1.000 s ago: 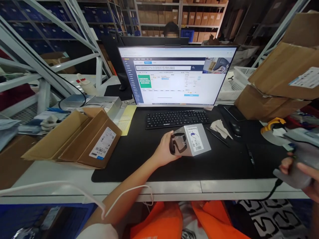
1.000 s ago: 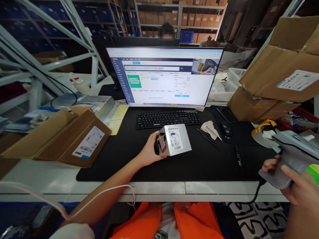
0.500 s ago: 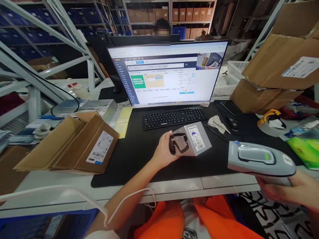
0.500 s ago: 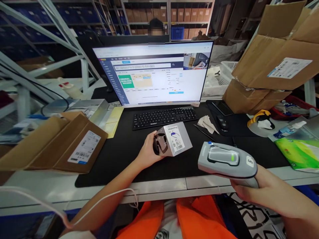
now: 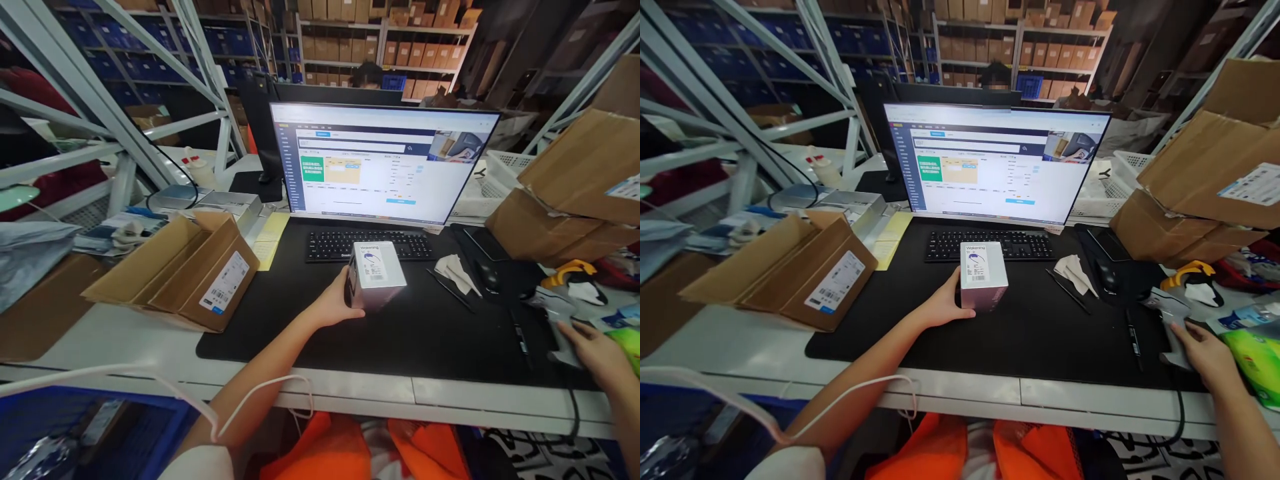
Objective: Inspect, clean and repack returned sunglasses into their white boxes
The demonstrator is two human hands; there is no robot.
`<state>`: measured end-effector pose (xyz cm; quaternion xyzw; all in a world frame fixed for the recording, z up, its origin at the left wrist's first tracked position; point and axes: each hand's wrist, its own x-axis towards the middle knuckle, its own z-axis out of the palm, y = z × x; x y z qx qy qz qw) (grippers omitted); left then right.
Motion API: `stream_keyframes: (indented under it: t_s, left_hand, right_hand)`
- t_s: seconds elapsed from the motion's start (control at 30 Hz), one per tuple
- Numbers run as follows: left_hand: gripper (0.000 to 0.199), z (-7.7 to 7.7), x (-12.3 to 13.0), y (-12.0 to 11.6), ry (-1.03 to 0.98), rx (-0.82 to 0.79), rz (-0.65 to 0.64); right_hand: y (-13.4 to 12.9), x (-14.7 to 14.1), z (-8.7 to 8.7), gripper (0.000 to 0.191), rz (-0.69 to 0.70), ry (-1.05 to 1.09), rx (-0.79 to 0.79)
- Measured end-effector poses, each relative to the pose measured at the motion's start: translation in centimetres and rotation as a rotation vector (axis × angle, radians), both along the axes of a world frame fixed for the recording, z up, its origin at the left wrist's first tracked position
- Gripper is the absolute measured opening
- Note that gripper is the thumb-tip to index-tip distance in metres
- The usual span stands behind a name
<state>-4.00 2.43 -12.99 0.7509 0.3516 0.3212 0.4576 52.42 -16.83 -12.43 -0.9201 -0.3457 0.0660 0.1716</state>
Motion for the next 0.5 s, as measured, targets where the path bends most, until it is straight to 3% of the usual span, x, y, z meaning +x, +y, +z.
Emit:
stream_keyframes:
  t_s: [0.1, 0.2, 0.27, 0.33, 0.43, 0.5]
  left_hand:
    - [0.123, -0.2, -0.2, 0.6, -0.024, -0.054, -0.046]
    - [0.125, -0.3, -0.2, 0.9, -0.016, -0.118, -0.078]
    - [0.126, -0.2, -0.2, 0.9, 0.015, -0.129, -0.073]
    - [0.123, 0.0, -0.2, 0.9, 0.051, -0.108, -0.064]
    - [0.119, 0.4, -0.4, 0.7, 0.088, -0.067, -0.063]
    - [0.119, 0.6, -0.5, 0.6, 0.100, -0.047, -0.060]
  right_hand:
    - [0.9, -0.4, -1.5, 0.074, -0.082, -0.214, 0.029]
    - [5.1, -2.9, -1.1, 0.068, 0.128, -0.395, 0.207]
    - [9.4, -4.1, -0.8, 0.055, 0.293, -0.357, 0.188]
    - [13.7, -4.6, -0.8, 0.049, 0.368, -0.321, 0.167]
    - [18.5, -4.2, -1.6, 0.051, 0.374, -0.275, 0.127]
    - [19.9, -4.0, -2.4, 0.052, 0.373, -0.242, 0.099]
